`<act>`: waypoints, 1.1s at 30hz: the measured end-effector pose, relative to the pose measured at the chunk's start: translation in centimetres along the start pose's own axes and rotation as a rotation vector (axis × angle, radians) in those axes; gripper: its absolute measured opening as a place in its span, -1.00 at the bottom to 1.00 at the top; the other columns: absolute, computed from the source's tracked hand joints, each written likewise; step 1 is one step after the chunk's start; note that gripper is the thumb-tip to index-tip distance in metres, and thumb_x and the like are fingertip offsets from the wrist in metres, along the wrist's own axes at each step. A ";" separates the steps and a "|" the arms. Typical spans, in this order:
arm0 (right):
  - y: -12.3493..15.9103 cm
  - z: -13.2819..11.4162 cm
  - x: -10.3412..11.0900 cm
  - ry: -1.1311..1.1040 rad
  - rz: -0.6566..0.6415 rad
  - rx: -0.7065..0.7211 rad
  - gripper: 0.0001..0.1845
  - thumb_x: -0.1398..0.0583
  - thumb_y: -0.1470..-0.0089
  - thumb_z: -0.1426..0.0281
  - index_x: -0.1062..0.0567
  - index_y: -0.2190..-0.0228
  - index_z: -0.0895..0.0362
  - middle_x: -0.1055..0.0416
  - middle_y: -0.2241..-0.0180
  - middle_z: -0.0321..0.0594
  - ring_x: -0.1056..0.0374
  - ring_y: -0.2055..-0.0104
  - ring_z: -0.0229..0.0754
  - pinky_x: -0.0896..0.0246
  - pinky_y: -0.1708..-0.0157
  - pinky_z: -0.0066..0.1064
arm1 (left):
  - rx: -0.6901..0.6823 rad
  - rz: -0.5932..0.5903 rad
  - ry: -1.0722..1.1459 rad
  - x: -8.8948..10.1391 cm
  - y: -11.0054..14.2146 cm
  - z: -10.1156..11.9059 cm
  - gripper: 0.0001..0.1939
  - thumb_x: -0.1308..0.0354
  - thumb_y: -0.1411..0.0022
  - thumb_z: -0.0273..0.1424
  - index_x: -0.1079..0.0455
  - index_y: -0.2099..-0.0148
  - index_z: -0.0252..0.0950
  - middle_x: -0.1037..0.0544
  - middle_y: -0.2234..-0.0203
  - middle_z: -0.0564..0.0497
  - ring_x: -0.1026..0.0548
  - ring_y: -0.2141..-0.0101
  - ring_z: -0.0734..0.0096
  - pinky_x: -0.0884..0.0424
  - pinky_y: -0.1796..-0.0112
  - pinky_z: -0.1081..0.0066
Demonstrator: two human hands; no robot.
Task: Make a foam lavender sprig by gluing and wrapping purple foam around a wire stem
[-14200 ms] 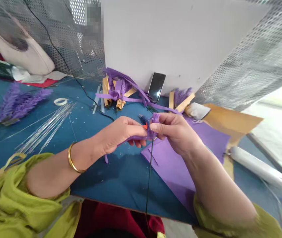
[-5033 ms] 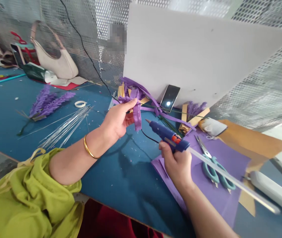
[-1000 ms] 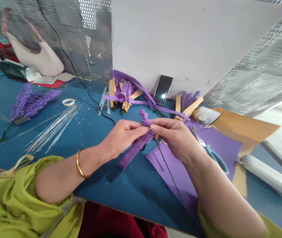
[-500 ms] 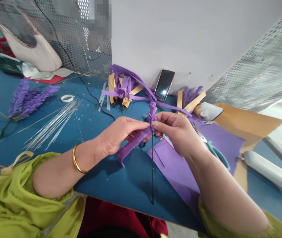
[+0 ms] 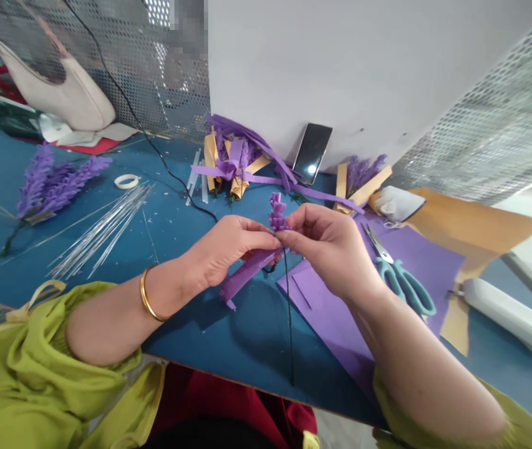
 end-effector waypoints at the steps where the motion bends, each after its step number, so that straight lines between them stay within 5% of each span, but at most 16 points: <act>1: -0.1 0.1 0.0 -0.069 -0.026 -0.019 -0.77 -0.35 0.05 0.32 -0.41 0.51 0.12 -0.33 0.55 -0.35 -0.22 0.50 -0.30 -0.06 0.49 -0.39 | -0.004 -0.004 -0.013 0.0 0.1 0.1 -0.93 -0.34 0.02 -0.42 -0.57 0.43 -0.32 -0.59 0.53 -0.01 -0.52 0.45 0.41 -0.43 0.30 0.39; 5: -0.5 0.8 -0.1 -0.309 -0.119 -0.110 -0.72 -0.44 0.17 0.31 -0.46 0.52 0.15 -0.36 0.54 -0.36 -0.20 0.51 -0.34 -0.10 0.47 -0.42 | -0.008 -0.027 -0.060 -0.1 0.4 0.8 -0.92 -0.33 0.00 -0.40 -0.57 0.45 -0.32 -0.59 0.52 -0.03 -0.54 0.44 0.37 -0.45 0.28 0.37; 10: -0.6 1.6 -0.4 -0.435 -0.202 -0.170 -0.69 -0.42 0.13 0.37 -0.61 0.25 0.11 -0.43 0.45 -0.34 -0.23 0.45 -0.34 -0.18 0.38 -0.43 | -0.023 -0.038 -0.103 -0.1 0.7 1.1 -0.90 -0.31 -0.04 -0.40 -0.57 0.45 -0.32 -0.61 0.50 -0.06 -0.55 0.43 0.35 -0.45 0.27 0.35; 16: -0.4 2.2 -0.9 -0.550 -0.344 -0.269 -0.81 -0.41 0.11 0.33 -0.61 0.38 0.10 -0.47 0.41 -0.29 -0.31 0.41 -0.28 -0.28 0.29 -0.38 | -0.015 -0.076 -0.137 0.1 0.7 1.1 -0.87 -0.35 -0.02 -0.34 -0.57 0.44 -0.31 -0.63 0.46 -0.06 -0.57 0.37 0.31 -0.45 0.23 0.33; 33: -0.4 1.9 -0.5 -0.525 -0.425 -0.232 -0.75 -0.39 0.07 0.22 -0.56 0.42 0.13 -0.37 0.48 -0.30 -0.26 0.45 -0.26 -0.24 0.35 -0.36 | 0.112 -0.277 -0.100 -0.4 1.1 1.3 -0.84 -0.25 -0.04 -0.33 -0.60 0.41 -0.30 -0.62 0.50 -0.07 -0.54 0.54 0.36 -0.46 0.42 0.40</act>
Point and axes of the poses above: each hand's wrist, its own y-axis away from the middle knuckle, its own x-axis out of the back of the hand, z = x × y, the point moved 5 cm from there along -y, towards the middle knuckle
